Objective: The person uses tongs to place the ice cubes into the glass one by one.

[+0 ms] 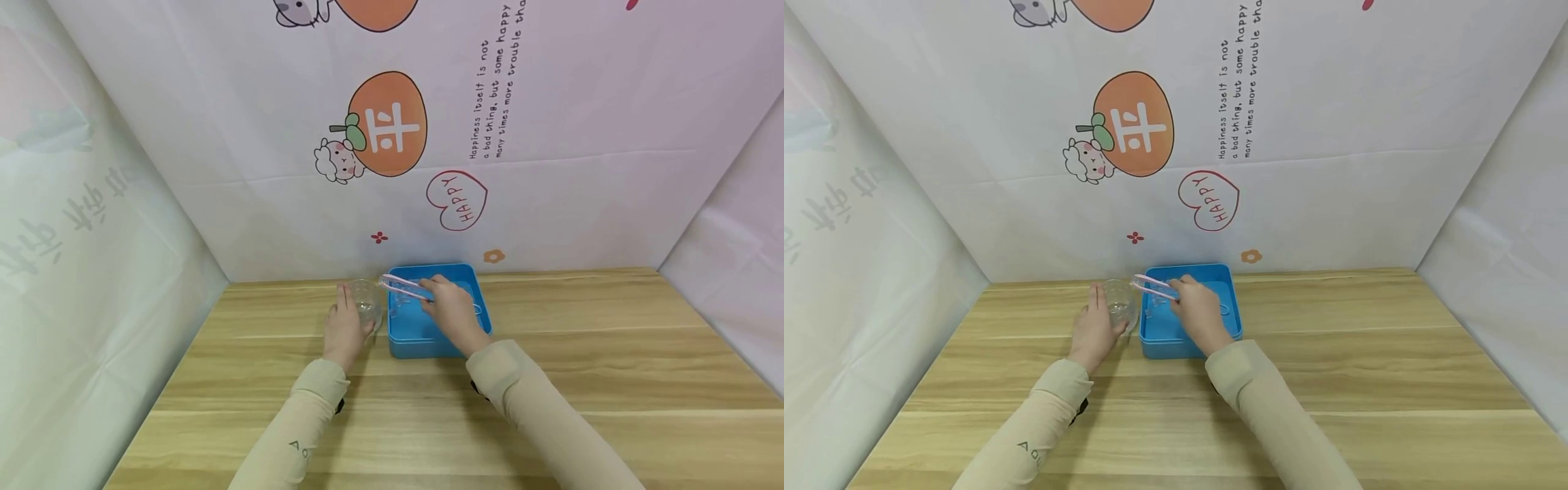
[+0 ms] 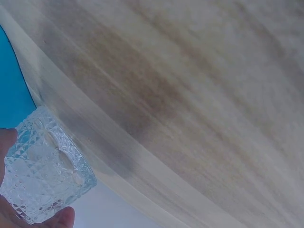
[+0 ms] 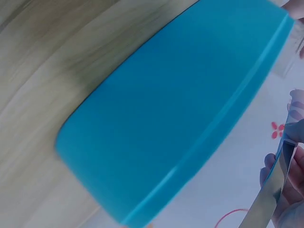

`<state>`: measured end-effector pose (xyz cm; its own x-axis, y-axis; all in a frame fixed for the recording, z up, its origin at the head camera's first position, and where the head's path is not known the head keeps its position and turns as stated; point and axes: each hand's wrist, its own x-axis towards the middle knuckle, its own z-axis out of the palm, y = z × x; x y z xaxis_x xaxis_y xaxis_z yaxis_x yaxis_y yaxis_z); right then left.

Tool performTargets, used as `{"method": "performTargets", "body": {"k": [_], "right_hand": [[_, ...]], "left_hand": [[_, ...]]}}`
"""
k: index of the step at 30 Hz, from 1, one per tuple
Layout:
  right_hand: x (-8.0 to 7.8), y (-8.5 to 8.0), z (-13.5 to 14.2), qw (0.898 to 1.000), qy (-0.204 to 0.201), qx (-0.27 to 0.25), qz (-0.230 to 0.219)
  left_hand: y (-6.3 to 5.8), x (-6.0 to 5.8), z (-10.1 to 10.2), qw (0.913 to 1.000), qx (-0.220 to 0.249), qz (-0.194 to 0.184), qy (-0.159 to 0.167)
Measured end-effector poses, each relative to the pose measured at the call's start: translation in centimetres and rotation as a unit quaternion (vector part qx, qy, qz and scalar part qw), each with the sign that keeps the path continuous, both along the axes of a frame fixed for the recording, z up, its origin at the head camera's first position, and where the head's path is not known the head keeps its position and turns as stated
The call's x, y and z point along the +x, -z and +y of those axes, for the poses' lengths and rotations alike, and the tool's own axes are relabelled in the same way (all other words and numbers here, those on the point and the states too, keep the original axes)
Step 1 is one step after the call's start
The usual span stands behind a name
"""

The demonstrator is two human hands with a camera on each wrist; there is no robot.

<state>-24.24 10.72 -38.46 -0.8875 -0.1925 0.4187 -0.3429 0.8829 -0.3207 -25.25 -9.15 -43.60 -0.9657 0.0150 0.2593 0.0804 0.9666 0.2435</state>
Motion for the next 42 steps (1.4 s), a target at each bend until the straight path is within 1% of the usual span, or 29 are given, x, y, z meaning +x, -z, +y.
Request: {"method": "performTargets", "body": {"k": [3,6,11,15,21,28,36,42], "right_hand": [[0.2,-0.1,-0.7,1.0,-0.013,-0.007,0.001],[0.4,0.0,-1.2,1.0,-0.025,-0.002,0.003],[0.6,0.2,-1.7,0.999,-0.033,0.017,0.004],[0.7,0.2,-1.9,0.999,-0.038,0.027,0.004],[0.7,0.3,-1.9,0.999,-0.04,0.037,0.002],[0.8,0.3,-2.0,0.999,-0.035,0.038,-0.008],[0.7,0.3,-2.1,0.998,-0.035,0.04,-0.019],[0.7,0.3,-2.0,0.998,-0.032,0.039,-0.024]], "left_hand": [[0.0,0.0,0.0,1.0,-0.002,0.0,-0.001],[0.0,0.0,0.0,1.0,-0.007,0.002,-0.001],[0.1,-0.1,0.0,1.0,-0.007,0.002,-0.003],[0.1,-0.2,0.0,1.0,0.004,-0.005,-0.004],[0.0,-0.2,0.0,1.0,0.004,-0.004,-0.004],[0.1,-0.2,-0.1,1.0,-0.001,-0.004,-0.004],[0.0,-0.1,-0.1,1.0,0.008,-0.002,-0.005],[-0.1,-0.1,0.0,0.9999,0.003,-0.009,-0.004]]}}
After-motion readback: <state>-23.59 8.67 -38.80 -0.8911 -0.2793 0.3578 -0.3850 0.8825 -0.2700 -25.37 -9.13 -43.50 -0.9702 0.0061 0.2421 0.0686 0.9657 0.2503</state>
